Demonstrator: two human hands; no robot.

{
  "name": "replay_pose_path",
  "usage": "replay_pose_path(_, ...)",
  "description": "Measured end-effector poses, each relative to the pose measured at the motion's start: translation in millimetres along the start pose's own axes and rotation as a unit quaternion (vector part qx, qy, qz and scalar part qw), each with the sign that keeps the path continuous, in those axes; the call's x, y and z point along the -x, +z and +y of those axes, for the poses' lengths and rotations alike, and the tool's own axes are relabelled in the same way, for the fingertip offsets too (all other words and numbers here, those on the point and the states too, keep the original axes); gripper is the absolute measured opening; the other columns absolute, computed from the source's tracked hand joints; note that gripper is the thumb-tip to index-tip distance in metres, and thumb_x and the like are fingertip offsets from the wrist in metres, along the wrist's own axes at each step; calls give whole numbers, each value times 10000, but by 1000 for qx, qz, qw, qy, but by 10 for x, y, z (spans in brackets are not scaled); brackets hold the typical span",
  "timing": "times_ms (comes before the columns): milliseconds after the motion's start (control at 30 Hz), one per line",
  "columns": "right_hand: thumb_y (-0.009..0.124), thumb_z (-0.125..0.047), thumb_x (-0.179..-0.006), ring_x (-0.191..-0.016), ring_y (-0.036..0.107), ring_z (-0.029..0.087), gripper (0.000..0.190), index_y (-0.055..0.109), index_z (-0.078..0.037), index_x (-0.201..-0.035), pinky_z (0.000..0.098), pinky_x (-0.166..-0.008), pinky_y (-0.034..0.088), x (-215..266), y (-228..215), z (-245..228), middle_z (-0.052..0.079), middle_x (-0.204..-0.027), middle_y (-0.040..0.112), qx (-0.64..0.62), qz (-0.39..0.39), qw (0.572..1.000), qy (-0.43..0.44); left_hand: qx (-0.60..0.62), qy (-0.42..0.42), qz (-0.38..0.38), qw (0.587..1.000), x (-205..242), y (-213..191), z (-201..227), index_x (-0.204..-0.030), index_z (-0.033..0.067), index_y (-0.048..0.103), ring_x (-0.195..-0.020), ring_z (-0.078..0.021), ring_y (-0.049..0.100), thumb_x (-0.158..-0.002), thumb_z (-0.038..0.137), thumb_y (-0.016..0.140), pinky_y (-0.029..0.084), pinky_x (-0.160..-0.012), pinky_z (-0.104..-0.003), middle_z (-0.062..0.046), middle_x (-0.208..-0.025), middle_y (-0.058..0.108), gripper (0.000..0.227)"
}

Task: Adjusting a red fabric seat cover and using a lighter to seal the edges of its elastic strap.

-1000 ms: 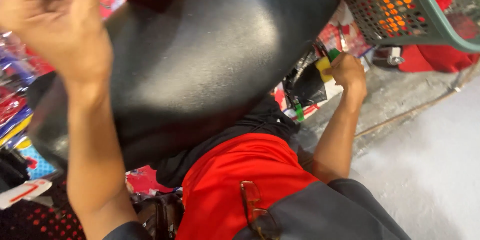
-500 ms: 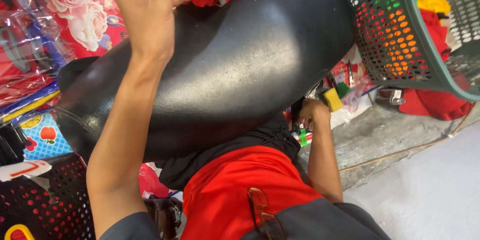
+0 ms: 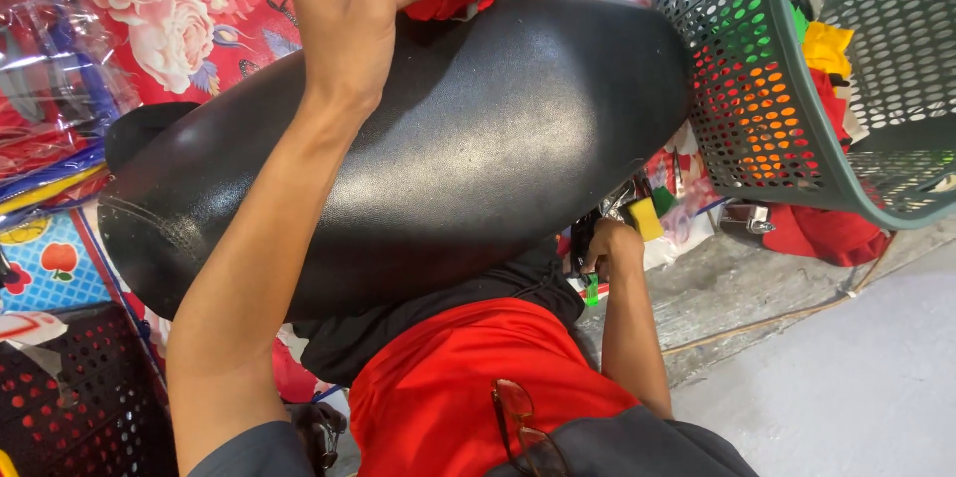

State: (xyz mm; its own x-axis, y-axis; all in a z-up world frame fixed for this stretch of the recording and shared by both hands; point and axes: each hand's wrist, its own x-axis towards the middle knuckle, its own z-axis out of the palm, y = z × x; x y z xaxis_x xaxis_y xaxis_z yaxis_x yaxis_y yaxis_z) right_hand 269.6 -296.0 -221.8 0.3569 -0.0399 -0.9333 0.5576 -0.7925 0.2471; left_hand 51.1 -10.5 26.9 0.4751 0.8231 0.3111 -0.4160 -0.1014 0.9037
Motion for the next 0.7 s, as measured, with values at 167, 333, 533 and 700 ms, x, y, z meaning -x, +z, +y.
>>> replay_pose_path(167,931,-170,-774,-819,792,266,349,801,70,-990,410,-734,619,-72,99,63,163,-927,819,-9,-18,1000,0,47,-16,1,999,23,19,34,-930,30,634,-859,-306,850,-941,287,678,757,-821,-381,-97,-868,720,261)
replay_pose_path(333,904,-187,-799,-971,789,310,453,759,107,-1112,438,-800,645,207,-13,142,214,-1074,805,-67,-45,997,7,87,-7,-1,996,5,-6,-60,-979,35,597,-843,-351,848,-966,223,658,765,-805,-430,-89,-909,666,198)
replay_pose_path(533,820,-73,-849,-868,790,321,221,735,79,-986,385,-785,660,72,-143,607,225,-987,808,-234,-42,967,-90,38,15,-19,999,4,3,-27,-1048,24,650,-804,-276,838,-977,182,645,755,-749,-356,-93,-1017,744,173)
replay_pose_path(700,813,-22,-802,-855,752,348,196,641,5,-892,461,-806,656,-278,-230,1095,228,-916,775,-387,-8,894,-227,26,21,-45,998,29,16,4,-1096,24,651,-790,-245,801,-1004,184,692,721,-750,-306,-88,-1014,715,189)
